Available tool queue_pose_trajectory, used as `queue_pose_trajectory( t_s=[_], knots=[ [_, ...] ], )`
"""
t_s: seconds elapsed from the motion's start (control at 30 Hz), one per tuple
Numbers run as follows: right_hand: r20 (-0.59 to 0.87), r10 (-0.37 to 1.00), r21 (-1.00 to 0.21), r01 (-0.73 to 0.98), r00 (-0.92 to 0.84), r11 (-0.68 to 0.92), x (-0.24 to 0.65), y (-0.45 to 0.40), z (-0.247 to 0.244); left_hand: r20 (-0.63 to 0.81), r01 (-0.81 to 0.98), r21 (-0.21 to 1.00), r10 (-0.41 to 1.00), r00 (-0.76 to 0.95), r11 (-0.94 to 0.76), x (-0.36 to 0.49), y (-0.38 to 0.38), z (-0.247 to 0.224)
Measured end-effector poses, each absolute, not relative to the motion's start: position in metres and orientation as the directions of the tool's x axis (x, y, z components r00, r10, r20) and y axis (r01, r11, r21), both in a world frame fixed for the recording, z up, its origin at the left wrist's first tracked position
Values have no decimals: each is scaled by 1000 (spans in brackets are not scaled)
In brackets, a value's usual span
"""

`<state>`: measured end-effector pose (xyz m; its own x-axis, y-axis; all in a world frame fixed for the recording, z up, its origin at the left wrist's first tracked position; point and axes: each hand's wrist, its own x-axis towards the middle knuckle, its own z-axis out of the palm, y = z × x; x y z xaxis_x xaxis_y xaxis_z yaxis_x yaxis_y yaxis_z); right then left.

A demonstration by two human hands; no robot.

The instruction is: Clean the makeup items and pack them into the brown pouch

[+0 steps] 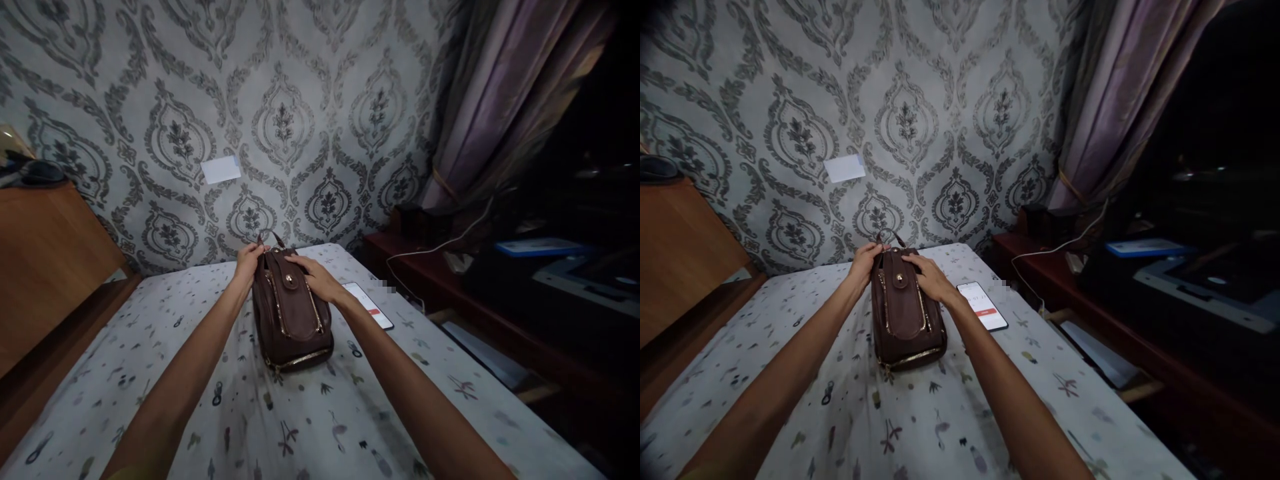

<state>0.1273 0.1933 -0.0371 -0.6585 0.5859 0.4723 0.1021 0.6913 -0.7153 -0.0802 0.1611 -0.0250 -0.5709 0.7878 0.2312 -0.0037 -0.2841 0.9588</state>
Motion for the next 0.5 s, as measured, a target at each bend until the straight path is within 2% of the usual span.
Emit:
queue_pose_trajectory(
  t_s=[0.23,0.5],
  knots=[
    [473,610,-764,50,-636,644,128,189,-40,287,95,950,710,-643,-298,-75,176,-36],
    [481,602,-746,64,-637,663,126,187,-40,316,172,945,651,-690,-277,-73,178,-42]
  ],
)
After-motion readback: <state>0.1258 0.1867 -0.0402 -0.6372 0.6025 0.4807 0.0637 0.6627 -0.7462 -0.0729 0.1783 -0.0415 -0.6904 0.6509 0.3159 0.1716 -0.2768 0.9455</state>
